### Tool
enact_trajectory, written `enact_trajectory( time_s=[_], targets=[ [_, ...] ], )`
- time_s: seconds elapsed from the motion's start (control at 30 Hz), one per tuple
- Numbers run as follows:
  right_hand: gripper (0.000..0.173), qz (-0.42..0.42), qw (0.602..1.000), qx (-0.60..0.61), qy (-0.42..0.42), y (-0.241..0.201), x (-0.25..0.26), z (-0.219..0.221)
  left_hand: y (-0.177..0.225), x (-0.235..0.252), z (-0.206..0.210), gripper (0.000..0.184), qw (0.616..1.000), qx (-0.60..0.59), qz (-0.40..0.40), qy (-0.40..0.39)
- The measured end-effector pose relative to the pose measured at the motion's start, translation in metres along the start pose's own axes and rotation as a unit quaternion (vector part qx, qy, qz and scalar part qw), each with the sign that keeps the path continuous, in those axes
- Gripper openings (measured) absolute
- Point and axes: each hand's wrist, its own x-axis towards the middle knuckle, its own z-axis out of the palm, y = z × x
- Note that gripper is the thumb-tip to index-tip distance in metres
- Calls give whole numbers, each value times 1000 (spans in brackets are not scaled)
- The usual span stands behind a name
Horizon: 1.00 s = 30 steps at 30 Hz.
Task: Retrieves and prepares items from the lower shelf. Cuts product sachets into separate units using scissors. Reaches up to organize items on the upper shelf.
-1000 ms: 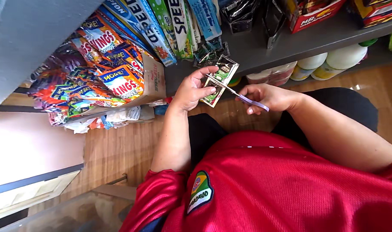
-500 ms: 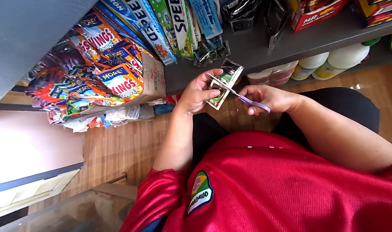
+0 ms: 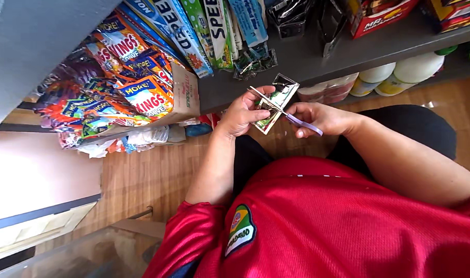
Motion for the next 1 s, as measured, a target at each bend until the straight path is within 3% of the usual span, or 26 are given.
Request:
enact_trajectory(
  time_s=[0.73, 0.83, 1.0],
  targets=[
    [38, 6, 999, -21, 25, -2, 3, 3, -5, 3, 9, 60, 997, 60, -39, -30],
    [42, 5, 997, -30, 70, -1, 3, 0, 3, 12, -1, 59, 989, 136, -29, 49],
    [47, -59, 965, -59, 248, 4, 9, -2, 18, 47, -41, 60, 943, 266, -28, 199]
  ],
)
